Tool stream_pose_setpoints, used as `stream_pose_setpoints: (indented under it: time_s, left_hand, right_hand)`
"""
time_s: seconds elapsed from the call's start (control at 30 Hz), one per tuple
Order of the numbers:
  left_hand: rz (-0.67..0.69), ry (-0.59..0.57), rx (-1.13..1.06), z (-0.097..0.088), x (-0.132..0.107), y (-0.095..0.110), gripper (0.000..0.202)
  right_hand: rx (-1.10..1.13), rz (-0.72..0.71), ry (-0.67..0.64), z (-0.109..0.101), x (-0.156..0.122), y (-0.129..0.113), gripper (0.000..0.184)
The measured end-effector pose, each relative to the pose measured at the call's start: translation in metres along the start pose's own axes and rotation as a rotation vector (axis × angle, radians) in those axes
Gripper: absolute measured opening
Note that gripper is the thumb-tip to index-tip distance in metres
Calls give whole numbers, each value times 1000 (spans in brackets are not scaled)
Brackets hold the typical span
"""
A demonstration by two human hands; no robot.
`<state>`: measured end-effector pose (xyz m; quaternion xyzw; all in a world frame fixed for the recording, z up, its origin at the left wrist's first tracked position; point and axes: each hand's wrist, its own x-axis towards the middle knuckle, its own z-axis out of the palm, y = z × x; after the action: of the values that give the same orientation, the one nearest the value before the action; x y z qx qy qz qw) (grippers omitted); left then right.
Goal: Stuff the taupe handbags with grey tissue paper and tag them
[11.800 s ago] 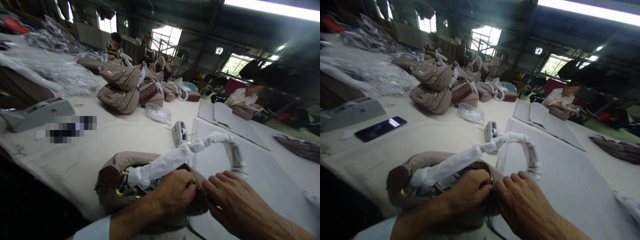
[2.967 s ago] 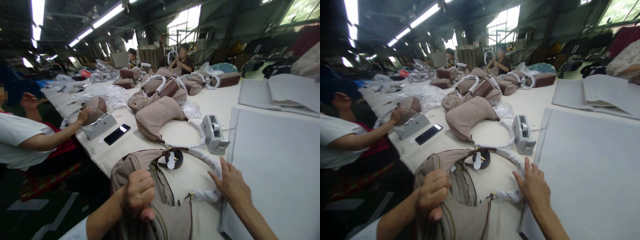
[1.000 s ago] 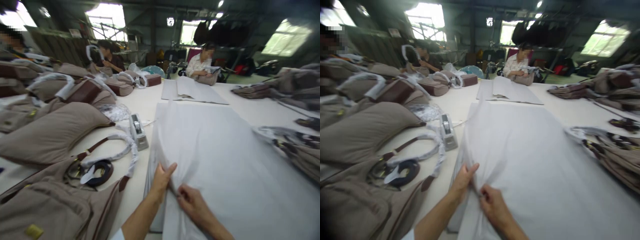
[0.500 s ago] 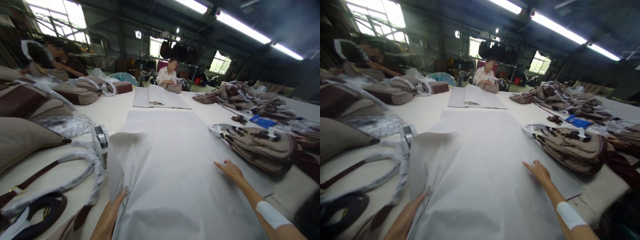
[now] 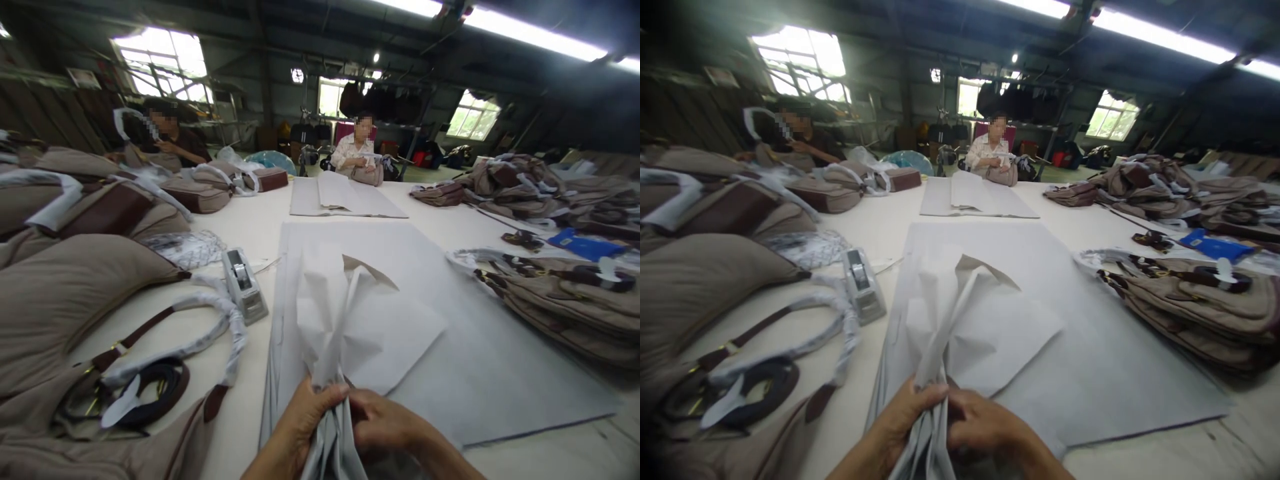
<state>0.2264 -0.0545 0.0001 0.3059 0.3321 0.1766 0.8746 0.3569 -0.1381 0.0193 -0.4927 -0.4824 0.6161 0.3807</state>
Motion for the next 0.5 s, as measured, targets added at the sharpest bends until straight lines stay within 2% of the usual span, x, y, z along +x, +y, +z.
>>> stream_pose_setpoints:
  time_s: [0.03, 0.07, 0.13, 0.17, 0.2, 0.27, 0.3, 0.33, 0.37, 0.43, 0.47, 0.5]
  left_hand:
    - [16, -26, 3, -4, -5, -4, 55]
    - [36, -50, 14, -6, -11, -8, 55]
    - [69, -101, 62, -6, -22, -18, 56]
    - [67, -133, 95, -4, -27, -23, 56]
    - [47, -160, 132, -1, -32, -27, 55]
    - [-6, -152, 207, 3, -45, -31, 47]
    - [-8, -110, 236, 1, -52, -31, 42]
    - [18, -38, 256, -3, -61, -29, 37]
    - [71, 53, 263, -10, -71, -26, 34]
    - [200, 239, 219, -31, -92, -19, 36]
    - [240, 320, 155, -44, -102, -16, 41]
    - [255, 385, 78, -55, -111, -13, 48]
  right_hand:
    - [68, 68, 31, -4, -4, 4, 46]
    - [115, 103, 115, -9, -8, 8, 49]
    - [158, 60, 353, -17, -8, 10, 54]
    - [184, 27, 414, -16, -4, 8, 56]
    - [234, 22, 395, -11, 1, 3, 58]
    - [351, 74, 190, 6, 18, -12, 62]
    - [386, 70, 110, 16, 27, -21, 64]
    - [390, 13, 87, 24, 37, -30, 66]
    - [347, -94, 134, 30, 47, -38, 66]
    - [32, -334, 324, 32, 67, -49, 59]
    - [-166, -410, 392, 29, 76, -50, 52]
    - [-381, -450, 386, 25, 83, -48, 41]
